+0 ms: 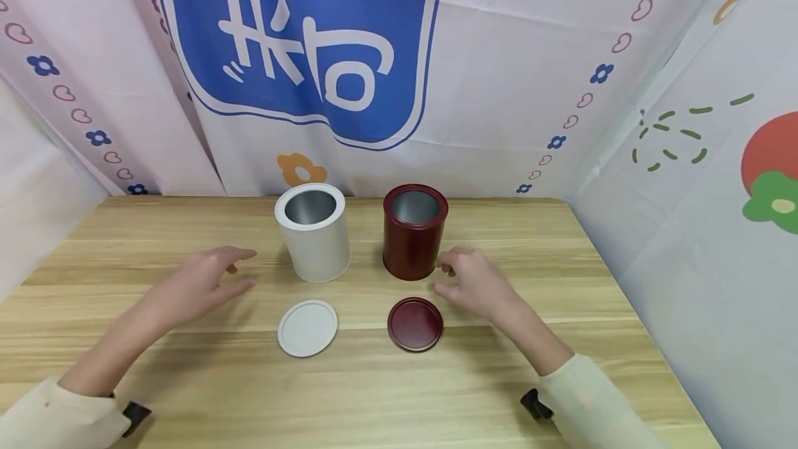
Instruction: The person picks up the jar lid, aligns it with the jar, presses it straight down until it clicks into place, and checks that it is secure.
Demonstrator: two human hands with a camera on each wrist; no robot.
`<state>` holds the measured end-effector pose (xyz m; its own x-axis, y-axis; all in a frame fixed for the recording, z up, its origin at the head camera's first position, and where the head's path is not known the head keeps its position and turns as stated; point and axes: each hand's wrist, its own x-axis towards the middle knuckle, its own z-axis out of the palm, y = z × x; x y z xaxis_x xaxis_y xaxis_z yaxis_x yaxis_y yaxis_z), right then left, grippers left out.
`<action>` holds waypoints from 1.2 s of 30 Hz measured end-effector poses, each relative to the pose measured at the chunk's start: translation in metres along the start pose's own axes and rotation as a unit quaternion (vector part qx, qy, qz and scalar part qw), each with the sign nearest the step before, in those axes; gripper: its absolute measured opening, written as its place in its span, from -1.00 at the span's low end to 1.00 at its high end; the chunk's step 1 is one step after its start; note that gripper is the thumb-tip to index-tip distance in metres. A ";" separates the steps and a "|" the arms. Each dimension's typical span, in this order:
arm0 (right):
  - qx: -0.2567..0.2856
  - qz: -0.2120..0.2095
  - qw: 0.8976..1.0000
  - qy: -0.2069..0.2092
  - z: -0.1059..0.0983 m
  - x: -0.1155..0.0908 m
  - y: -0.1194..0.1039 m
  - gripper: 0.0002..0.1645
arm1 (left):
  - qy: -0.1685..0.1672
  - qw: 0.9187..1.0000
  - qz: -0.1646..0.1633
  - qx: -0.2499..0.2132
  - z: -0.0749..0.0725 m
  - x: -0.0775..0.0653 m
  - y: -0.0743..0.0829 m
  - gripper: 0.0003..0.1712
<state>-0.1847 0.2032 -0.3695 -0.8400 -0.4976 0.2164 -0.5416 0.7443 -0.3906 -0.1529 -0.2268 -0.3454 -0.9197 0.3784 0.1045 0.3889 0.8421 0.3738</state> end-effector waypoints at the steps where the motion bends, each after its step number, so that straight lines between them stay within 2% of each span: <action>1: 0.011 -0.001 1.000 -0.002 0.002 0.001 -0.002 -0.75 | -0.003 1.000 -0.001 -0.005 0.001 0.000 0.001 -0.45; 9: 0.071 -0.015 0.997 -0.031 0.013 0.007 -0.018 -0.80 | -0.021 0.999 0.007 -0.049 0.007 0.002 0.003 -0.55; 16: 0.127 -0.032 0.990 -0.053 0.021 0.014 -0.031 -0.82 | -0.046 0.995 0.006 -0.094 0.010 0.003 0.005 -0.62; 20: 0.143 -0.032 0.987 -0.070 0.027 0.019 -0.039 -0.83 | -0.060 0.990 0.003 -0.131 0.014 0.004 0.006 -0.64; 23: 0.171 -0.024 0.981 -0.087 0.030 0.023 -0.046 -0.81 | -0.079 0.982 -0.019 -0.170 0.017 0.004 0.007 -0.60; 28: 0.251 0.004 0.959 -0.130 0.037 0.029 -0.058 -0.78 | -0.112 0.968 -0.051 -0.218 0.024 0.005 0.011 -0.51; 33: 0.315 0.041 0.933 -0.168 0.047 0.035 -0.066 -0.74 | -0.120 0.962 -0.058 -0.237 0.030 0.007 0.013 -0.52; 36: 0.359 0.071 0.911 -0.191 0.052 0.038 -0.071 -0.67 | -0.127 0.956 -0.065 -0.257 0.032 0.008 0.013 -0.53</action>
<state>-0.1760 0.1084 -0.3800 -0.7523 -0.6401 -0.1560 -0.1520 0.3990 -0.9043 -0.1535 -0.2006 -0.3696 -0.8902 0.4202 -0.1760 0.1353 0.6128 0.7786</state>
